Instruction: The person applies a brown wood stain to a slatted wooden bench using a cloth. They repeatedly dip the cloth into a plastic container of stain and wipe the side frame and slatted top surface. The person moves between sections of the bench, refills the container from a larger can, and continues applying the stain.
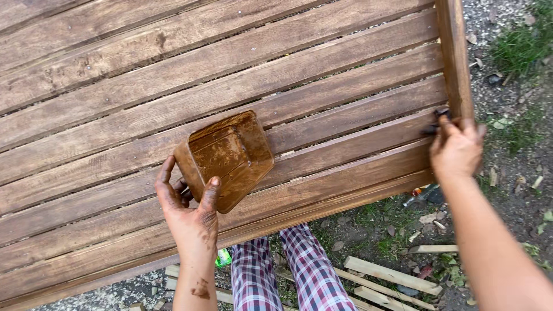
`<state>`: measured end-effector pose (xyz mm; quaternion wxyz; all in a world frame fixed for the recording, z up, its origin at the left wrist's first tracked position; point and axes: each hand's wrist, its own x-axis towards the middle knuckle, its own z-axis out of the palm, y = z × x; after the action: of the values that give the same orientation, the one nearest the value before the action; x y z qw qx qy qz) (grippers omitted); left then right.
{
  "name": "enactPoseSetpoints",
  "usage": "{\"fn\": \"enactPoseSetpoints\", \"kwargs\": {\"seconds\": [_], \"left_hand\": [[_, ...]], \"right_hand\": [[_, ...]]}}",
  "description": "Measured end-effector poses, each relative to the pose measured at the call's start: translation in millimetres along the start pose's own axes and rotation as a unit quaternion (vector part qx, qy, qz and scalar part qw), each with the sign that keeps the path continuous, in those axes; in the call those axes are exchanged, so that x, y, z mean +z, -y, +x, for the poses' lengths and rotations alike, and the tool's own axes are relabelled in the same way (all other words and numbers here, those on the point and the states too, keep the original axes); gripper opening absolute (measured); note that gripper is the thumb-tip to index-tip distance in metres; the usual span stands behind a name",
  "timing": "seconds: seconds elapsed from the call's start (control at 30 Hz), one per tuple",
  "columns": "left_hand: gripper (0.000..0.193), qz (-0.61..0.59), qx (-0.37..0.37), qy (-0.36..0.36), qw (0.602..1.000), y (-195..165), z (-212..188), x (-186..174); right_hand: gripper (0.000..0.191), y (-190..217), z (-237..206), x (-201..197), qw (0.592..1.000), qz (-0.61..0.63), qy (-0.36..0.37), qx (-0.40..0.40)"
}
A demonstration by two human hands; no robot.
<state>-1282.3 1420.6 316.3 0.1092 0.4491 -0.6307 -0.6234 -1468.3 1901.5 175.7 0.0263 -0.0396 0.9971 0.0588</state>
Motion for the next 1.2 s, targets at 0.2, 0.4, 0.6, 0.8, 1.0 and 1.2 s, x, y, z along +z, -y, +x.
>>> {"fn": "enactPoseSetpoints", "kwargs": {"seconds": [0.2, 0.4, 0.6, 0.8, 1.0, 1.2], "left_hand": [[0.084, 0.043, -0.031, -0.007, 0.999, 11.4, -5.0, 8.1], [0.083, 0.091, 0.072, 0.061, 0.991, -0.1, -15.7, 35.3], [0.085, 0.105, -0.035, 0.145, 0.983, -16.3, -27.7, 67.2], [0.086, 0.132, -0.065, 0.196, 0.969, -21.1, -57.1, 103.7], [0.084, 0.119, 0.047, 0.258, 0.958, -22.0, -75.0, 111.9], [0.084, 0.121, 0.057, 0.216, 0.967, -19.8, -73.1, 117.8]], "right_hand": [[0.041, 88.9, -80.9, 27.1, 0.994, 0.092, -0.038, 0.05], [0.044, 62.6, -74.5, -14.9, 0.974, 0.061, 0.032, -0.214], [0.02, 52.6, -50.1, -21.7, 0.996, 0.045, -0.059, -0.052], [0.026, 63.1, -60.6, -15.8, 0.96, 0.089, 0.013, -0.264], [0.041, -10.7, -32.9, -20.1, 0.992, -0.062, 0.049, -0.102], [0.04, 34.2, -74.4, -3.1, 0.992, -0.112, 0.051, 0.012]]}}
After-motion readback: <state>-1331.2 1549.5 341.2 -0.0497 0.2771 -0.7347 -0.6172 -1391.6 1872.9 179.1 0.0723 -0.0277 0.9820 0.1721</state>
